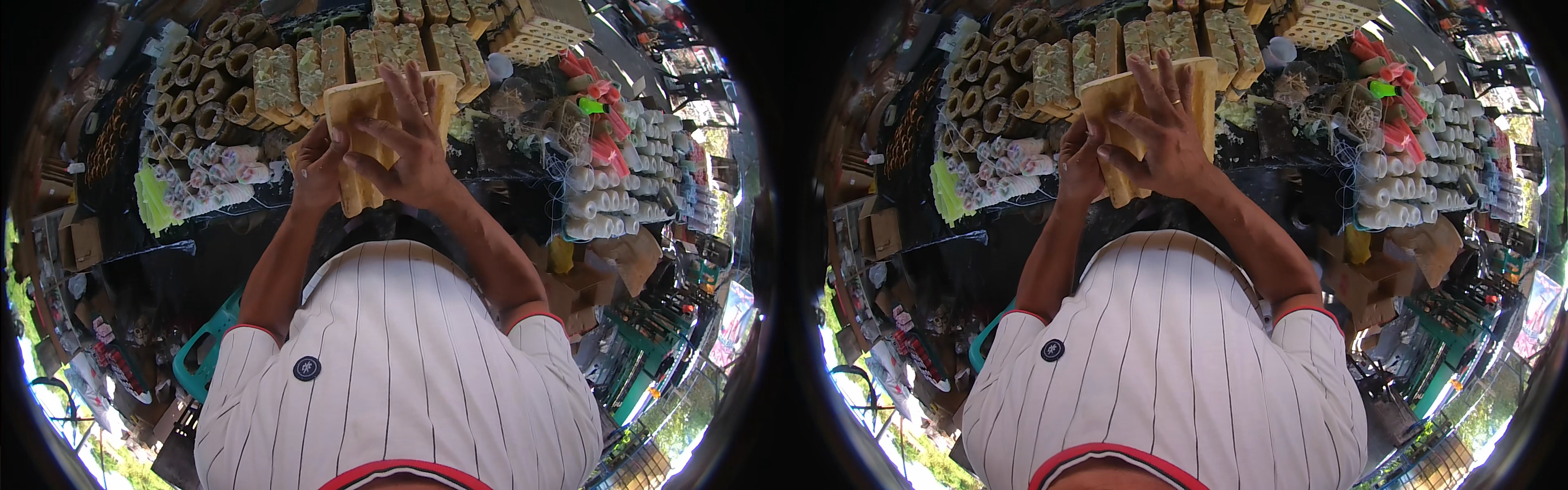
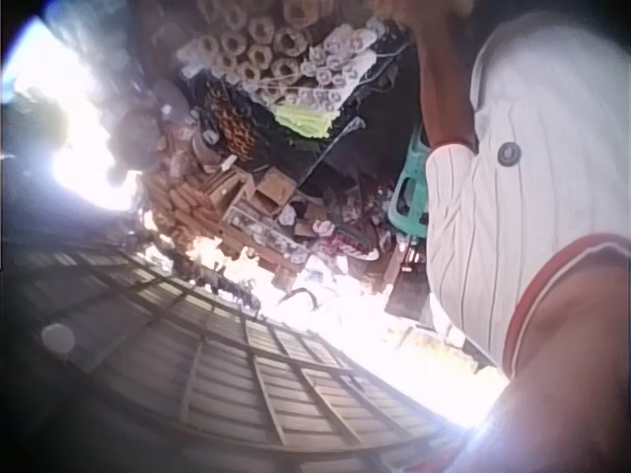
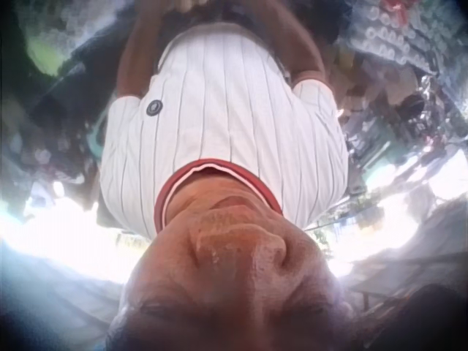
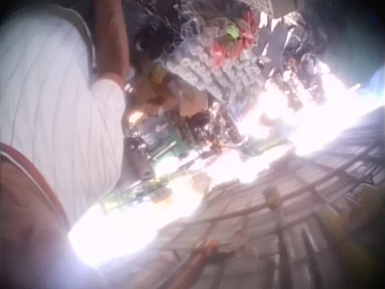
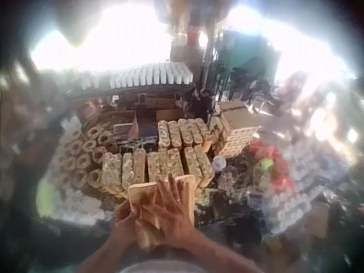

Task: The person assembles egg trays by hand, stacking individual trays into bundles and securing them with string. The person repeatedly picks up trays, aligns them, and ties the bundles together on a cluttered work surface.

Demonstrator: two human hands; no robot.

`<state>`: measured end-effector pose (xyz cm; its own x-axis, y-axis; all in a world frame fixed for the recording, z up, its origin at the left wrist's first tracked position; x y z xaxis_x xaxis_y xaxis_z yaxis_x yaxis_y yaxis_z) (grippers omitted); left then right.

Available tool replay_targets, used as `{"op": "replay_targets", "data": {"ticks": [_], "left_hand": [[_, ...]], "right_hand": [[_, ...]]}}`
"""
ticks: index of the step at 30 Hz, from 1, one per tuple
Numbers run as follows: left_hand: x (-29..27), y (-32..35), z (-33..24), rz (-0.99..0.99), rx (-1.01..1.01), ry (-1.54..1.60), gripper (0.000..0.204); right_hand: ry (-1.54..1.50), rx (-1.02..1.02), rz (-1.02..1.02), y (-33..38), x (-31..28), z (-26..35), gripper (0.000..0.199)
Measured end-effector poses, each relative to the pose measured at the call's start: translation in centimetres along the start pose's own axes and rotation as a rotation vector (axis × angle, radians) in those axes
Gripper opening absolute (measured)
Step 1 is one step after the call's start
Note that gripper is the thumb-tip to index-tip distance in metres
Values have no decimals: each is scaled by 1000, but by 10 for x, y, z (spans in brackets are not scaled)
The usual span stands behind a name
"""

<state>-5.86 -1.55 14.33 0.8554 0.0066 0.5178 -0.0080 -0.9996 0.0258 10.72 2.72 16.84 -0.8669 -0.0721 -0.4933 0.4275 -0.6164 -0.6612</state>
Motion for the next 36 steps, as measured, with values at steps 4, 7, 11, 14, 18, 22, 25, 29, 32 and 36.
{"op": "replay_targets", "data": {"ticks": [4,7,11,14,18,22,25,29,32,36], "left_hand": [[-17,2,-9,10,51,-71,42],[-30,2,-14,-59,71,-50,45],[-53,-6,-21,-170,114,0,47],[-65,-9,-32,-152,136,-26,46],[-62,-10,-36,-108,121,46,44],[-53,-5,-29,-73,54,139,42],[-51,-3,-23,-30,-18,162,42],[-63,-1,-12,-25,-1,65,45],[-66,-1,-12,-19,8,32,45],[-65,-5,-14,28,-9,-42,44]], "right_hand": [[118,70,51,-13,10,31,54],[41,23,283,8,16,35,48],[27,45,578,69,0,27,30],[-17,288,362,41,-26,22,27],[-275,600,-200,-36,-40,-30,38],[-911,716,-268,-33,-24,-64,41],[-1093,751,-311,-23,-15,-60,38],[-1165,785,-483,-8,0,-61,36],[-1181,809,-565,0,6,-59,35],[-1174,840,-612,12,9,-61,35]]}}
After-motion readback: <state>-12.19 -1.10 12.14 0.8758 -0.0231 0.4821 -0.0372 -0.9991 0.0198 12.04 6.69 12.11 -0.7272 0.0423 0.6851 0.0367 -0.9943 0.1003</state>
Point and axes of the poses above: each hand's wrist, its own y-axis away from the middle knuckle, its own x-axis out of the palm, z = x × y, the point moved 2 cm from there along -y, towards the middle knuckle, and after that the axes turned 4 degrees about -y, right-handed, at the moved point
